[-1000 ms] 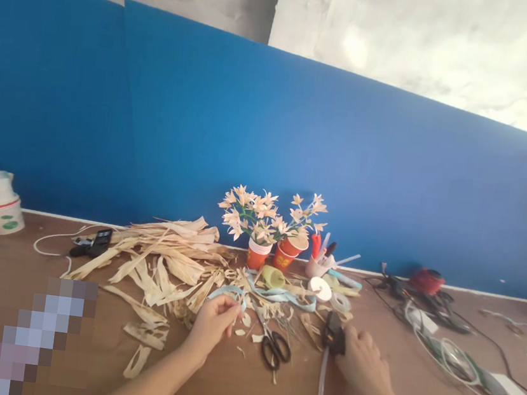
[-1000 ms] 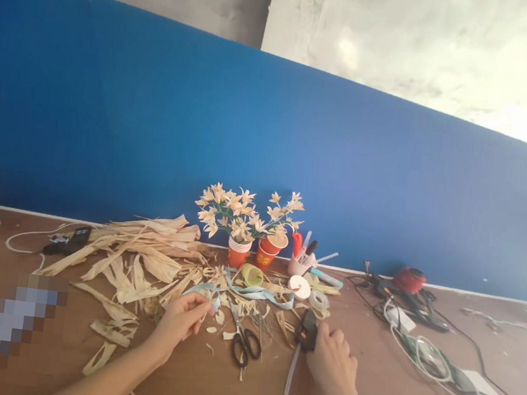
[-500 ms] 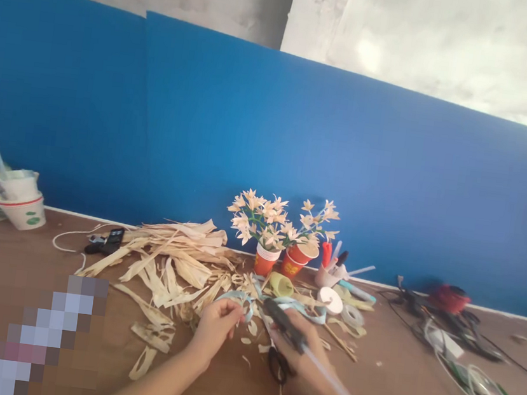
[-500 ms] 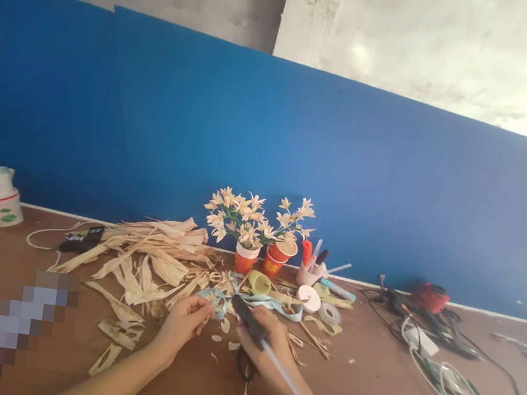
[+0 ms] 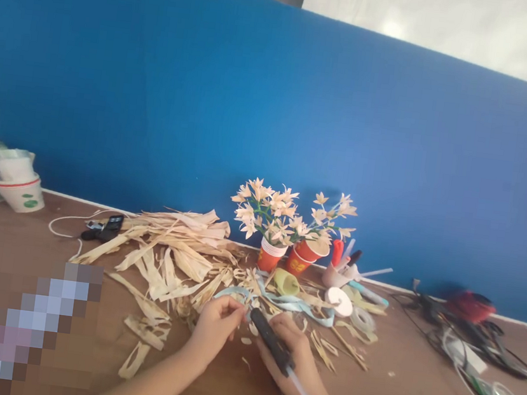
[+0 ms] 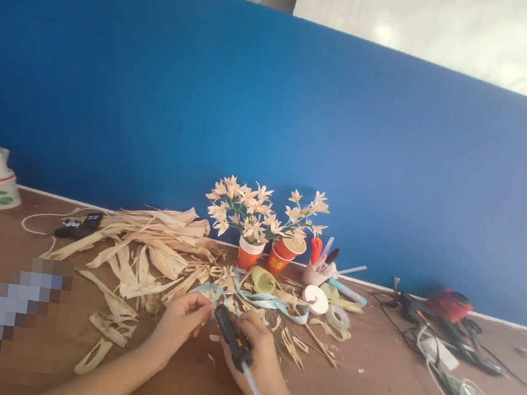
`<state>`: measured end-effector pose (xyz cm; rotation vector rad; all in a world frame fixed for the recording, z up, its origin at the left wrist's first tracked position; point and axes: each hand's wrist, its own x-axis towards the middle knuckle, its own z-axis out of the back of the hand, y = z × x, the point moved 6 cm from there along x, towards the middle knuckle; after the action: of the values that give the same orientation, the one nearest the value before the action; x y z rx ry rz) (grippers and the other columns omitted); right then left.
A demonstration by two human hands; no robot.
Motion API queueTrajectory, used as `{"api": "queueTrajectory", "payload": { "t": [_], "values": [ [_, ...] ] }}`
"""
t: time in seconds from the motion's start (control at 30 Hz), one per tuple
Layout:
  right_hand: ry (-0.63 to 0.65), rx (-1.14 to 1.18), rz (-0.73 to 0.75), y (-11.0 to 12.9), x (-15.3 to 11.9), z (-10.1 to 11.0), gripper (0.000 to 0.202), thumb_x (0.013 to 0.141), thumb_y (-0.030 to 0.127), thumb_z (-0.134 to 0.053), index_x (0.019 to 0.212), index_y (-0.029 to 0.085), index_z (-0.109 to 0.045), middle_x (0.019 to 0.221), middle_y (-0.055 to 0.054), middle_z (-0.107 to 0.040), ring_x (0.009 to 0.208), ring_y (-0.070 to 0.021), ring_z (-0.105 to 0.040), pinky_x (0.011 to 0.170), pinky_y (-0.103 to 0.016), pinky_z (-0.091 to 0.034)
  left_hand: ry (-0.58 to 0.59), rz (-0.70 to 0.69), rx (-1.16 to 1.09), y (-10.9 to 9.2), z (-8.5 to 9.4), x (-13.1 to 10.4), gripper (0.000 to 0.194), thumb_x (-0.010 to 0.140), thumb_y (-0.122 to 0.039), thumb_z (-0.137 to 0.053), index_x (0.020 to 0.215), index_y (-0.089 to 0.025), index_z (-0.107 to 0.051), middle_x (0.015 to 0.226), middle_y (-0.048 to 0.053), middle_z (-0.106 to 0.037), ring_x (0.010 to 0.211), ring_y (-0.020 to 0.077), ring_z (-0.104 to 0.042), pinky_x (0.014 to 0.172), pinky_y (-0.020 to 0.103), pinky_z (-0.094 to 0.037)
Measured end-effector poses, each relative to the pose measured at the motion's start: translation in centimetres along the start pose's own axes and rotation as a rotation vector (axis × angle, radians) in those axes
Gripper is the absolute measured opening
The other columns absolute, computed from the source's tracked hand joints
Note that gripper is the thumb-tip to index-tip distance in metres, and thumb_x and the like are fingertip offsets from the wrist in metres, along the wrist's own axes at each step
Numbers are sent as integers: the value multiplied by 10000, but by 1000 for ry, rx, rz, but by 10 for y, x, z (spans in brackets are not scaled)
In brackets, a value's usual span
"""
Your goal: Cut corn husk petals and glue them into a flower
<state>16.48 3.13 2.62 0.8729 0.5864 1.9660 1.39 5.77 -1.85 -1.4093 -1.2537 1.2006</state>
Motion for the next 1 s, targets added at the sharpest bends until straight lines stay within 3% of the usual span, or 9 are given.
{"api": "queueTrajectory", "payload": {
  "t": [0.2,1.0],
  "values": [
    [3,7,7,-2,-1,-4,86,770,170,-585,687,186,-570,771,-47,-552,690,-179,-554,626,-266,-457,-2,-6,21,-1,0,-1,238,662,-398,-616,614,-169,-572,475,-66,-458,390,66,-366,411,198,-292],
    [6,23,-24,-10,-1,-7,119,798,177,-554,699,180,-620,771,-52,-565,700,-182,-575,635,-266,-462,3,-25,41,-3,0,-1,225,669,-375,-616,603,-170,-554,482,-63,-482,386,71,-389,416,203,-303]
  ]
}}
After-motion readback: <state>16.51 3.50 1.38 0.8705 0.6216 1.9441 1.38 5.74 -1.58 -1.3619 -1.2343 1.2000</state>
